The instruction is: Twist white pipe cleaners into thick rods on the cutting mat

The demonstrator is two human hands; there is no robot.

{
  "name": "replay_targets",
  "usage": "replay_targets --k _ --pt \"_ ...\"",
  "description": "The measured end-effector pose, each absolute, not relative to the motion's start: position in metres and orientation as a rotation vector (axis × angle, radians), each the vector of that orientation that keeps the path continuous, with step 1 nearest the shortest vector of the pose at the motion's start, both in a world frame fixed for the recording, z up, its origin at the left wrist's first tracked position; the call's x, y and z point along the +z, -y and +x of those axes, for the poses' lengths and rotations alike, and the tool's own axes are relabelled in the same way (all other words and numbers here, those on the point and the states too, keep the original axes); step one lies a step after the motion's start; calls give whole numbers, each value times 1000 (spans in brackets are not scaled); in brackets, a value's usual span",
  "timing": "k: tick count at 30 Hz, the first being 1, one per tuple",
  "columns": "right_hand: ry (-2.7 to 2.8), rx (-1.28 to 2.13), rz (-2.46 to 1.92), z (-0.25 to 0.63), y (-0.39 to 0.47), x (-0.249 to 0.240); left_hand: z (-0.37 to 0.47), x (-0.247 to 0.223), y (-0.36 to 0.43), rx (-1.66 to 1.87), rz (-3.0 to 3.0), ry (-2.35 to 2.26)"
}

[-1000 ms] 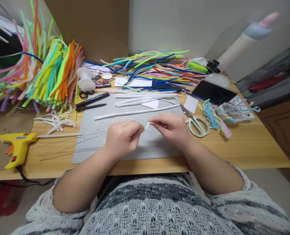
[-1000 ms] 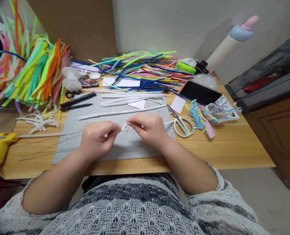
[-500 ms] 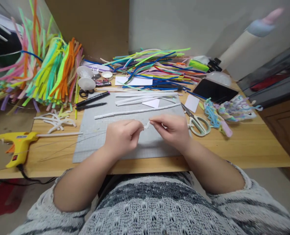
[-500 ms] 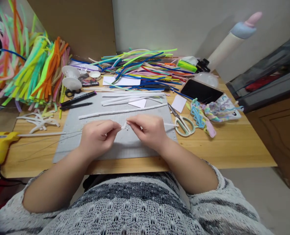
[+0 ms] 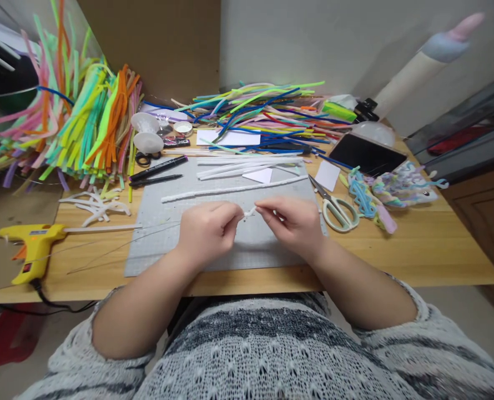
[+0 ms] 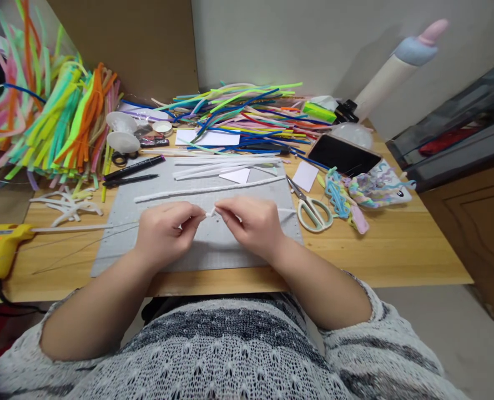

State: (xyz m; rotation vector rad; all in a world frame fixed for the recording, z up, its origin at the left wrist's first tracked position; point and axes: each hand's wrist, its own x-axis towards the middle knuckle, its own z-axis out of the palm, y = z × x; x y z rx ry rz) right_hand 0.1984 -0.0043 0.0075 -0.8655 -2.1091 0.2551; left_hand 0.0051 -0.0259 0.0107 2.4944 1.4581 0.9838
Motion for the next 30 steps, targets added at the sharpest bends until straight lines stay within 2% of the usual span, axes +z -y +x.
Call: replay_targets --k 4,8,11,16,22,25,30 --pt "2213 373 -929 198 0 3 5 13 26 1074 2437 -1464" --pt "2396 187 -817 195 8 4 4 14 26 1093 2421 -1604" --pt "2319 136 -743 196 11 9 4 13 26 1041 2494 -1597" --pt "2118 305 -905 201 3 8 5 14 27 1033 2546 -1462" --pt "2472 193 -797 202 6 8 4 15 26 1083 2505 -1564" --pt "2374 171 -720 201 10 12 4 14 26 1043 2557 -1548" --pt "2156 358 -921 202 4 10 5 16 27 1036 2560 -1401"
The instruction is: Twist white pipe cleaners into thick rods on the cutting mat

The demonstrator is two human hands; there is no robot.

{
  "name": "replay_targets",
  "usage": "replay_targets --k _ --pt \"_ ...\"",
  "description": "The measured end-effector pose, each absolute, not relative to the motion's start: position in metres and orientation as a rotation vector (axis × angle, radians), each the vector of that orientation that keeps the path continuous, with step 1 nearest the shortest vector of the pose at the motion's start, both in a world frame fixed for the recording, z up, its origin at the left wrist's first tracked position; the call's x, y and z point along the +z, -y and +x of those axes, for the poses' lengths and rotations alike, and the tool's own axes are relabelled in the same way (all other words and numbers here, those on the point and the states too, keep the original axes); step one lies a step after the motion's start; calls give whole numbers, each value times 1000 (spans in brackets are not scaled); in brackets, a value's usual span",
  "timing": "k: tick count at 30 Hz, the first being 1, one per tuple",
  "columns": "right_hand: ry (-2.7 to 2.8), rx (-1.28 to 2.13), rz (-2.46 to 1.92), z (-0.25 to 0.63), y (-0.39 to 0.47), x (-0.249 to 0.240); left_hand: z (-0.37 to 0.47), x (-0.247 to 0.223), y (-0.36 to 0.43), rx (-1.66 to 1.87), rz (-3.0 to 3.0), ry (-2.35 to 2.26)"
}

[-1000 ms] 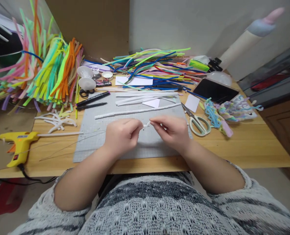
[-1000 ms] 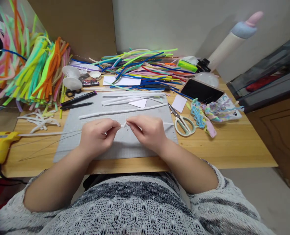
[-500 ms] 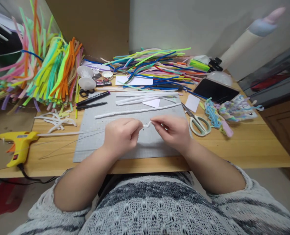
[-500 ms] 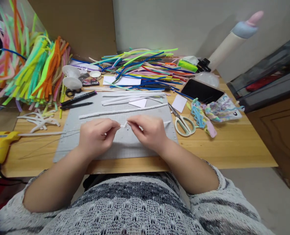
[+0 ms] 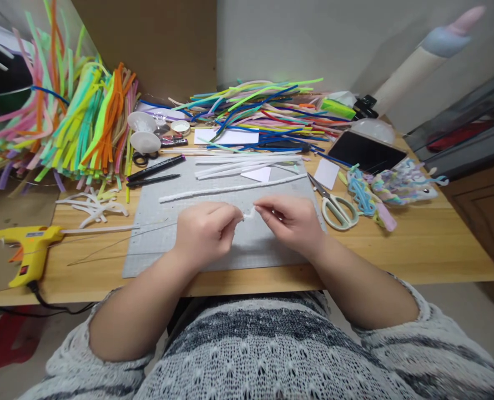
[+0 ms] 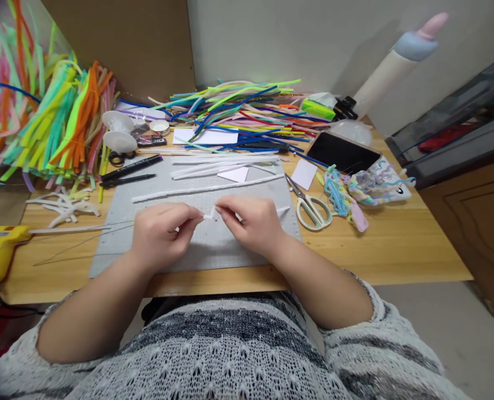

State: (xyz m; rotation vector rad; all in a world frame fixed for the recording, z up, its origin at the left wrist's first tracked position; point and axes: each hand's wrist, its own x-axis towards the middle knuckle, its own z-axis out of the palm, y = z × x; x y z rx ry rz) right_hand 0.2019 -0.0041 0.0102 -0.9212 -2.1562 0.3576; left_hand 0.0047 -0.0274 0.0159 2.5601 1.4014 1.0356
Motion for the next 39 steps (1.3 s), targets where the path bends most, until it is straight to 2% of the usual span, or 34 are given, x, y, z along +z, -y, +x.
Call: replay_targets --k 6,10,15,20,31,39 --pt "2412 298 -824 202 6 9 4 17 27 1131 2480 -1499" --pt "2327 260 -731 201 11 14 4 16 28 1069 2524 -1515" --pt "2083 461 -902 200 7 15 4 17 28 1065 2496 -1411" --pt "2163 561 -954 201 4 11 4 19 29 1131 2445 -1399" --pt "2358 244 -726 201 12 14 5 17 29 1080 2579 -1478" --pt "2179 648 -906 200 4 11 5 17 29 1147 2562 -1370"
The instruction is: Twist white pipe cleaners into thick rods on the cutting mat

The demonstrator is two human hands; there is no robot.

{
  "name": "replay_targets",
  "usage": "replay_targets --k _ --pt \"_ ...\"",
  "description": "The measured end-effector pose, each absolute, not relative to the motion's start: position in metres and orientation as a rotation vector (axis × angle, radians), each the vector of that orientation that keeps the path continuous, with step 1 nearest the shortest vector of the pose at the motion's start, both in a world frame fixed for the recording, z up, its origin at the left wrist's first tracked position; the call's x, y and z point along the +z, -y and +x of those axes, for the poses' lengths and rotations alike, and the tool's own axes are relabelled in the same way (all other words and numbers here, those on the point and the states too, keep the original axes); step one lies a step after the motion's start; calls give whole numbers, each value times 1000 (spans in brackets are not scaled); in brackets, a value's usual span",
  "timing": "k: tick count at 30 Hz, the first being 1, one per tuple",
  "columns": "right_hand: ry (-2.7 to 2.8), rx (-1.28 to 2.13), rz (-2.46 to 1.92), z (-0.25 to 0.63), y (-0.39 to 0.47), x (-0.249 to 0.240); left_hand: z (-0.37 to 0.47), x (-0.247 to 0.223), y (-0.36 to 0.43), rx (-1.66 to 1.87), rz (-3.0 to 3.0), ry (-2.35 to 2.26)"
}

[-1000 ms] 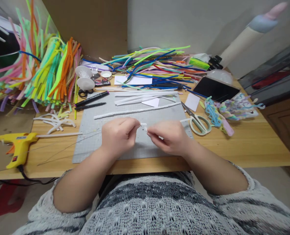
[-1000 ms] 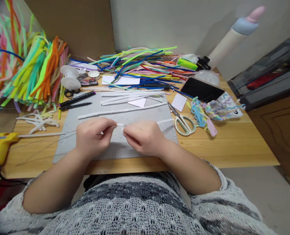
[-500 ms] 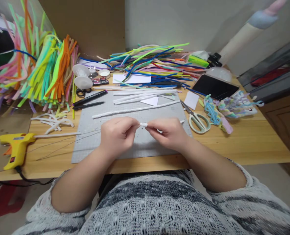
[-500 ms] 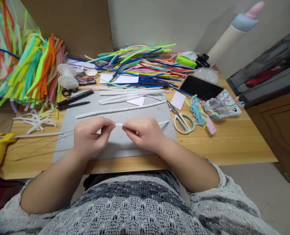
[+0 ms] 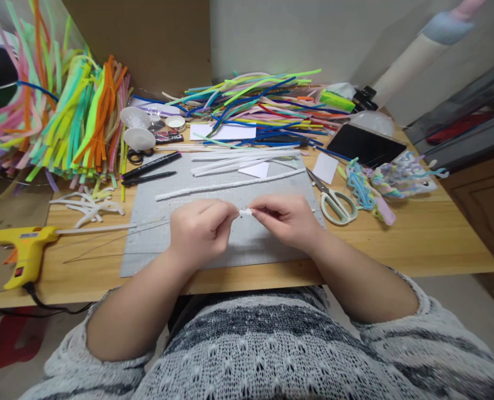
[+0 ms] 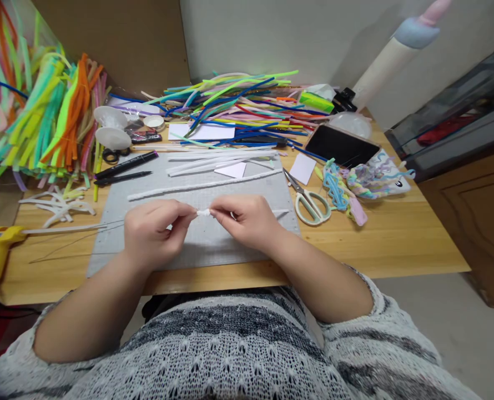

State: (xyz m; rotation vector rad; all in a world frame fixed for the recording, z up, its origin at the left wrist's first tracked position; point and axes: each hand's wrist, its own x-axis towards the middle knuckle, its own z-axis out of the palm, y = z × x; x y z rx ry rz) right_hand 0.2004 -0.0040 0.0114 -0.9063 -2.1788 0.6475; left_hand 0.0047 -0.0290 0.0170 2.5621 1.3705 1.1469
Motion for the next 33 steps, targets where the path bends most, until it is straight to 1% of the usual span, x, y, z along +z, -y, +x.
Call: replay_targets --k 2,6,8,10,14,16,18,20,25,27,29,33 --pt "2249 595 -905 199 6 10 5 16 29 1160 2551 -1413" --pt "2383 284 -827 197 12 12 8 15 30 1127 2595 -1533" --pt "2366 192 -765 198 14 14 9 16 31 1101 2637 -1533" --pt "2271 241 -781 199 14 16 9 16 31 1097 2678 -1465" --pt "2093 568 -903 200 7 16 9 17 32 1162 2666 -1350" --pt "2103 713 -909 200 4 15 8 17 33 1208 2626 -1338" --pt "2162 749 -889 200 3 13 8 16 33 1240 2588 -1347" --pt "2247 638 -866 198 5 11 8 15 33 1253 2566 -1383" --pt "2372 182 -754 198 15 12 9 14 32 1188 2602 -1529" --pt "2345 101 -715 199 16 13 10 14 31 1137 2668 -1509" --pt "2286 172 -724 200 12 14 11 13 31 1114 2735 -1433" --pt "2132 644 -845 201 0 13 10 12 31 1182 2708 -1282"
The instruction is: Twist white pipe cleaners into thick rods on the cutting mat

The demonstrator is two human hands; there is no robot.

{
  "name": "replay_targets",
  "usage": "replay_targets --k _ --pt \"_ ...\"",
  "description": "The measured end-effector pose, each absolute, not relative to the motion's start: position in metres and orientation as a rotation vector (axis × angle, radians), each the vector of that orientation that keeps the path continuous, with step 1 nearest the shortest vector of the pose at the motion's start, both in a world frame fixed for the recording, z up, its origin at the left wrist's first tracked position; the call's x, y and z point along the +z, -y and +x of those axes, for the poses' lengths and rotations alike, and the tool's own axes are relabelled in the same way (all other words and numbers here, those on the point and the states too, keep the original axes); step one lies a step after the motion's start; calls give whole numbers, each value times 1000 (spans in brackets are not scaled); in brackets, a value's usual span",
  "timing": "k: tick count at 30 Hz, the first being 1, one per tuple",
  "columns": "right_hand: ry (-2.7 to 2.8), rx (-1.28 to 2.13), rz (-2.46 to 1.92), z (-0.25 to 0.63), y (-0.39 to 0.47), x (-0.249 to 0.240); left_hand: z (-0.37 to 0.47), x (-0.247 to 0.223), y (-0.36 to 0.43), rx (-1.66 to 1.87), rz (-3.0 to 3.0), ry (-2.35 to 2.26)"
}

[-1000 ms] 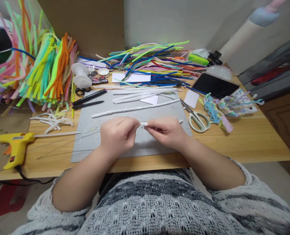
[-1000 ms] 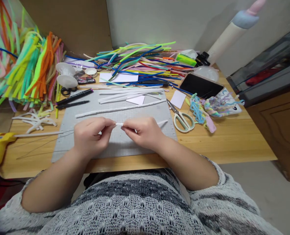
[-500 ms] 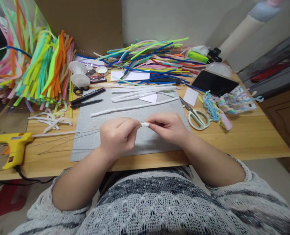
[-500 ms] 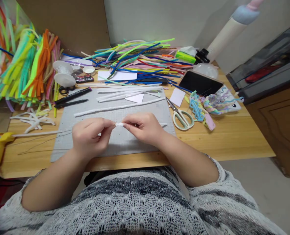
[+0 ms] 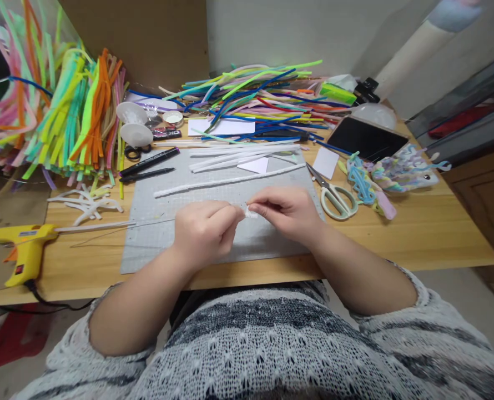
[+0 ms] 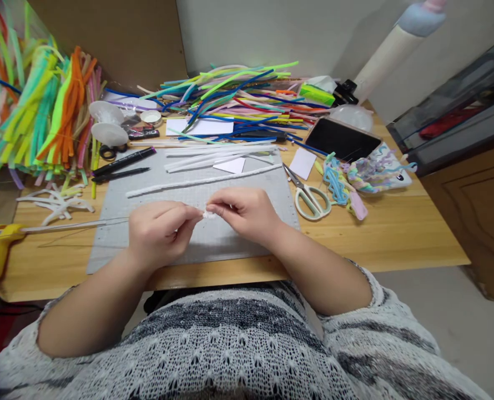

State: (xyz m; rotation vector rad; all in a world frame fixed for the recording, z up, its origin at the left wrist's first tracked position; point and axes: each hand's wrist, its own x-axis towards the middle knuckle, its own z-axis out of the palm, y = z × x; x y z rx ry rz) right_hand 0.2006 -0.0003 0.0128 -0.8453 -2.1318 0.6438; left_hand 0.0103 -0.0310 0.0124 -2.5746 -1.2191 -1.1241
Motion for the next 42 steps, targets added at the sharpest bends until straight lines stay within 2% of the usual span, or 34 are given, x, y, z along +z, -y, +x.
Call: replay_targets --k 2,4,9,12,16,21,25,30,38,40,42 --pt "2100 802 -877 199 -2 10 9 12 30 -1199 -2571 1241" --pt "2153 783 -874 198 0 7 8 12 30 -1240 -2537 1290" --pt "2347 267 -749 196 15 7 8 12 29 -1225 -2442 1404" --pt "2286 113 -693 198 18 11 9 13 29 -1186 -2447 1407" --pt "2095 298 -773 201 11 14 9 14 30 -1163 -2577 1281" --pt "2085 658 -845 200 5 11 6 16 32 -1371 -2593 1362" --pt "2238 444 -693 198 12 13 6 17 32 -1416 -2508 1454" --pt "2213 212 -677 200 18 18 7 15 31 -1288 -2505 1411" --pt "2004 689 -881 199 9 17 6 17 32 -1342 -2597 1361" --pt "2089 687 -842 199 10 16 6 17 32 -1376 -2554 1411" --pt "2190 539 -783 199 13 16 6 17 32 -1367 -2520 1450"
